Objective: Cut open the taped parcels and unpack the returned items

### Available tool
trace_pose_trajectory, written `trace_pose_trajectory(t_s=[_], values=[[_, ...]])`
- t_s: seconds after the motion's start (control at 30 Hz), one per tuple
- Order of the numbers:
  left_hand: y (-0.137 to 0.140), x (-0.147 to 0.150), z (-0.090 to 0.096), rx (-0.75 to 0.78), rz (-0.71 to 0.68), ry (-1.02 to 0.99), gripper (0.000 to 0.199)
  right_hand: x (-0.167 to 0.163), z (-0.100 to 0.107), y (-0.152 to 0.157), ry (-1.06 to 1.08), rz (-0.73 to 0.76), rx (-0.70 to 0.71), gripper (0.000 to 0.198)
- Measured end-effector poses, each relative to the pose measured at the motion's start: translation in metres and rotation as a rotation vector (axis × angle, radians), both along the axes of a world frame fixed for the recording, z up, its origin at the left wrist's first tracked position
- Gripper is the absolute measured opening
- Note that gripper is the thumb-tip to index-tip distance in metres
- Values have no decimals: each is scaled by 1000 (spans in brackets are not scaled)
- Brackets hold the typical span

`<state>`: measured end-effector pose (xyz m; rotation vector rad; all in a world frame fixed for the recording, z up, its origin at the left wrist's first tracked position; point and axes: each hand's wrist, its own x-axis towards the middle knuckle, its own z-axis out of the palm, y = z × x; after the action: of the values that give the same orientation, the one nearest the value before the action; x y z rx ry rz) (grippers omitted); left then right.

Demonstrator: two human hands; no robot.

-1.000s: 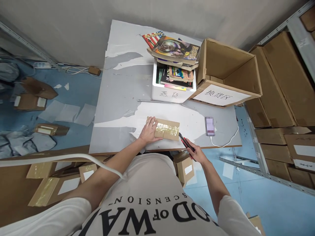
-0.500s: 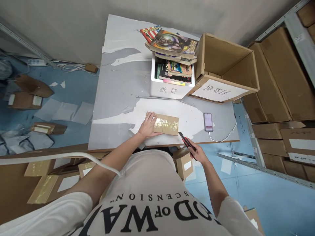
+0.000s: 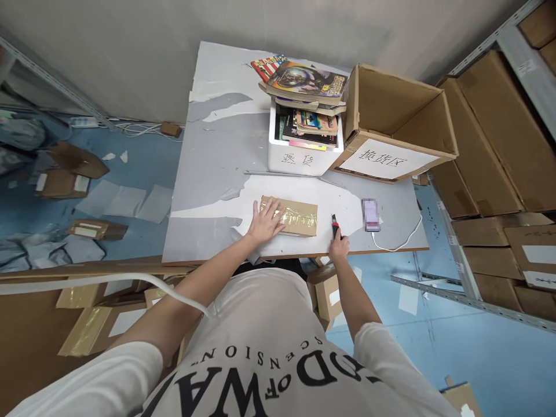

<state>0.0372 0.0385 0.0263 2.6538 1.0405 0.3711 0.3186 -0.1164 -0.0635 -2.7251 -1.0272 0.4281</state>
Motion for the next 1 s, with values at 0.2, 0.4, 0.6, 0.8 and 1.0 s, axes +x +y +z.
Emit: trace_pose_trajectory(t_s=[0.2, 0.4, 0.6, 0.8, 1.0], values=[[-19, 0, -2, 0, -188, -35, 35, -7, 8, 6, -11, 66, 29, 59], [-30, -4, -17, -67, -182, -13, 43, -18, 81, 74, 7, 607, 307, 65], [-30, -3, -35, -73, -178, -40, 46, -47, 109, 114, -100, 1141, 32, 51], [-29, -6, -39, -83, -191, -21, 51, -37, 123, 148, -47, 960, -117, 36], [-31, -5, -31, -115, -191, -2, 49, -30, 127, 185, -127, 667, 51, 42]])
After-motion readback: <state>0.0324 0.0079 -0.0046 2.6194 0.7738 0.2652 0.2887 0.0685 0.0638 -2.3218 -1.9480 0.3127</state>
